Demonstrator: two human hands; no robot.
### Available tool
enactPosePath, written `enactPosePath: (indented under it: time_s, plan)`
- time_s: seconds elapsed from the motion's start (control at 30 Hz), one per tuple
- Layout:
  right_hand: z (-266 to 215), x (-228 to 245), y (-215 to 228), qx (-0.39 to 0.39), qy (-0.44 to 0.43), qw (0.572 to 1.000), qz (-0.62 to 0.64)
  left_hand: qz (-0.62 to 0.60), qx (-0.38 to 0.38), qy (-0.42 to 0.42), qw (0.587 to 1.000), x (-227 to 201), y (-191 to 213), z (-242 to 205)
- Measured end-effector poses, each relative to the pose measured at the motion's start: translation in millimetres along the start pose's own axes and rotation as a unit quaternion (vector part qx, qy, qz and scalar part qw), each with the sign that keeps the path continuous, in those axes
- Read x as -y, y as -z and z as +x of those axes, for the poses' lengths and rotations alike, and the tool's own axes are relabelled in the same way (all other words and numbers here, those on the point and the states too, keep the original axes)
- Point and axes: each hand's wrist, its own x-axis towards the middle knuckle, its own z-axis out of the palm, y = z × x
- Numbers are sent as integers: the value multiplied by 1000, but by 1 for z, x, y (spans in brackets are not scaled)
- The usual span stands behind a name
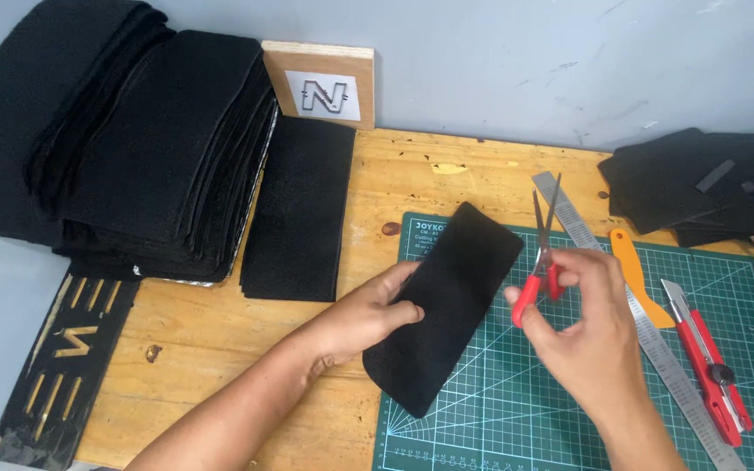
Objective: Trim black fabric strips with scissors and smooth them using a plastic scraper on a cutting mat
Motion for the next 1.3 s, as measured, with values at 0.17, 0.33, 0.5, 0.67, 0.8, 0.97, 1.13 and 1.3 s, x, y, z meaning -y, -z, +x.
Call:
enactPosePath:
  time_s: [0.17,0.33,0.5,0.67,0.8,0.97,1.13,1.3]
  plan:
    - [12,22,9,124,-206,968,-78,-9,-41,44,998,2,0,5]
    - [8,-10,-2,149,-151,962,-172,-113,9,3,994,8,-1,8]
    - [17,3,9,277,-290,899,-178,-41,-93,13,995,18,0,13]
    - [16,-10,8,291,-278,902,-157,-124,-52,-151,979,31,6,23]
    - [18,2,19,302,-313,896,-87,-159,-45,-179,970,17,3,16]
    - [17,12,21,248,-313,916,-30,-152,-34,-195,968,5,2,2]
    - [0,-20,-10,181,-192,928,263,-139,51,-217,965,18,1,1]
    - [-10,-12,-22,131,-131,886,426,-15,49,-190,980,3,-8,-15]
